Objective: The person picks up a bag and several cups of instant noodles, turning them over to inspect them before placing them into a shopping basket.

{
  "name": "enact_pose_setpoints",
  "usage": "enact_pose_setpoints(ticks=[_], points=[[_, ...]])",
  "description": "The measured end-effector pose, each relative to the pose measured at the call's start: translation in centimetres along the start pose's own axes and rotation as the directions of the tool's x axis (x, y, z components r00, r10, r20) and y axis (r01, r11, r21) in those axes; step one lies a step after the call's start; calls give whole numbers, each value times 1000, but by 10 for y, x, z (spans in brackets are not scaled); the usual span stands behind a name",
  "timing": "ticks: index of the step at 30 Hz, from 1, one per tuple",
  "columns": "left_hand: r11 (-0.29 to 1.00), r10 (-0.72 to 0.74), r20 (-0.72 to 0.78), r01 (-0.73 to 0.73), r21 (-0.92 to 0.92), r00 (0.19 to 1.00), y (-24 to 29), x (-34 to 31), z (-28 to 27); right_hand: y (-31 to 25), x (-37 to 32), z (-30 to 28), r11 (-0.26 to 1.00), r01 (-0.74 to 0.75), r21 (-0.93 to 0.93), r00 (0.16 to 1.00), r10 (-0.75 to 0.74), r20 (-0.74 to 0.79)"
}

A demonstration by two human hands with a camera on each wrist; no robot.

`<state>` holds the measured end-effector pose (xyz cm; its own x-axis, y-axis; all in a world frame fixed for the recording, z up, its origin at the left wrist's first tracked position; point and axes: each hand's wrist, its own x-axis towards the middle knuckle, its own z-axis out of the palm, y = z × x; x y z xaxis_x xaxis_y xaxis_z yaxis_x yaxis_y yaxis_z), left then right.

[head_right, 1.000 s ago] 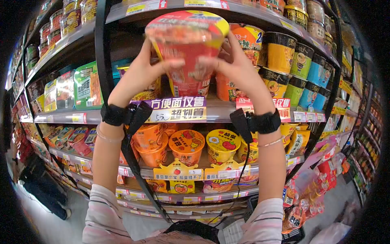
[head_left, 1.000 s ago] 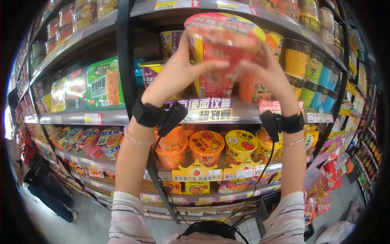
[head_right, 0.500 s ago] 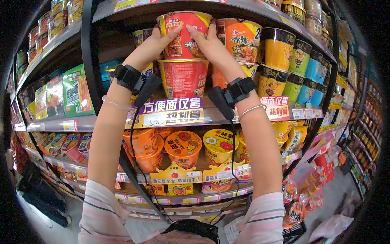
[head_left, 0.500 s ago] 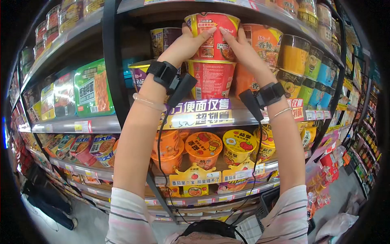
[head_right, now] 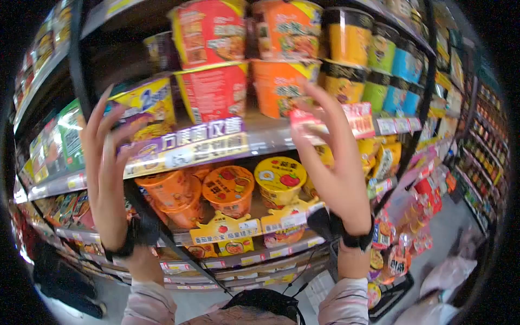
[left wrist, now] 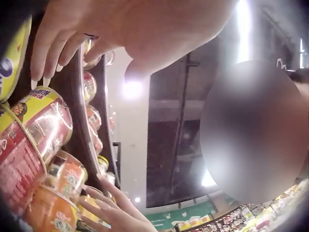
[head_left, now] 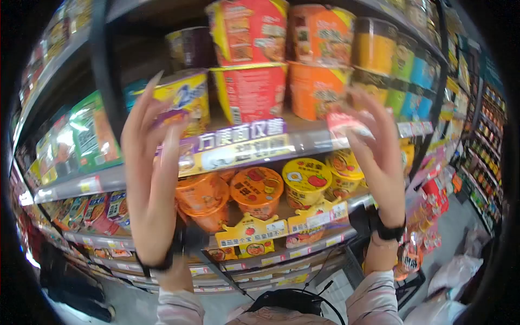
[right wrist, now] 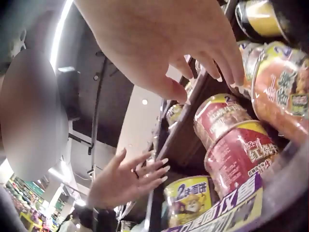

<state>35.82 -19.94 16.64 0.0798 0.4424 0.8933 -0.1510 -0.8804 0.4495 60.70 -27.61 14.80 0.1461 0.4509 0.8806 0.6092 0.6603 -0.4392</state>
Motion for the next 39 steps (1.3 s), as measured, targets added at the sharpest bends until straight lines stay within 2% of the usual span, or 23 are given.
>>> enact_pose_setpoints(ticks=[2, 3, 4, 7, 9, 12, 13, 15, 16, 17, 19, 21, 22, 24, 27, 30, 31, 32, 33, 34, 35, 37, 39], points=[[993, -113, 65, 114, -27, 992, 0, -50, 0, -2, -54, -34, 996, -77, 34, 997, 77, 5], [967, -217, 224, 241, -86, 950, -6, -75, -9, -5, -82, -52, 994, -106, 31, 994, 106, 6], [942, -270, 292, 315, -119, 917, -5, -95, -4, -12, -106, -65, 990, -142, -6, 990, 142, -23], [821, -318, 544, 512, -251, 776, -19, -149, 29, -34, -181, -112, 957, -288, -25, 937, 276, -216], [745, -308, 800, 653, -134, 515, -36, -171, 60, -62, -228, -133, 896, -440, -63, 820, 373, -434], [640, -326, 921, 767, 49, 214, -57, -209, 119, -97, -290, -163, 785, -616, -65, 638, 449, -625], [592, -345, 925, 802, 80, 163, -60, -223, 138, -107, -307, -170, 728, -682, -68, 578, 480, -660], [638, -297, 953, 756, 146, 66, -74, -252, 172, -118, -343, -186, 592, -806, -23, 415, 536, -735], [647, -250, 966, 753, 121, 60, -77, -266, 189, -119, -358, -193, 554, -833, -20, 385, 552, -739], [579, -273, 962, 797, 174, -11, -73, -273, 201, -118, -375, -199, 530, -848, 10, 346, 568, -747], [553, -206, 976, 815, 172, -66, -79, -295, 229, -105, -407, -212, 443, -896, -9, 311, 613, -726], [514, -194, 979, 843, 156, -63, -89, -320, 255, -83, -431, -224, 358, -933, 25, 256, 712, -654], [499, -187, 980, 853, 152, -65, -97, -332, 268, -65, -448, -228, 363, -932, 1, 282, 727, -626], [516, -238, 970, 842, 158, -37, -123, -359, 295, -27, -465, -231, 321, -942, 97, 217, 802, -556], [568, -353, 935, 784, 249, -41, -164, -397, 335, 47, -498, -229, 311, -950, -14, 281, 839, -467], [591, -422, 902, 726, 352, -94, -194, -417, 370, 108, -515, -223, 216, -965, -146, 260, 839, -478], [592, -436, 893, 711, 378, -112, -203, -425, 383, 117, -500, -225, 272, -953, -136, 304, 842, -446], [659, -328, 943, 699, 276, -62, -216, -440, 393, 124, -484, -227, 328, -937, -122, 348, 839, -417], [671, -284, 955, 694, 260, -83, -215, -441, 403, 132, -473, -230, 384, -917, -107, 394, 832, -390], [692, -233, 966, 679, 246, -112, -229, -458, 411, 147, -475, -231, 336, -942, 8, 311, 881, -356], [711, -181, 973, 665, 229, -142, -243, -474, 418, 157, -477, -233, 400, -912, 96, 352, 880, -319], [664, -119, 971, 710, 234, -208, -207, -440, 425, 174, -478, -233, 444, -894, -67, 440, 835, -330], [648, -54, 980, 740, 179, -190, -216, -454, 427, 178, -474, -234, 496, -869, -10, 470, 818, -332]])
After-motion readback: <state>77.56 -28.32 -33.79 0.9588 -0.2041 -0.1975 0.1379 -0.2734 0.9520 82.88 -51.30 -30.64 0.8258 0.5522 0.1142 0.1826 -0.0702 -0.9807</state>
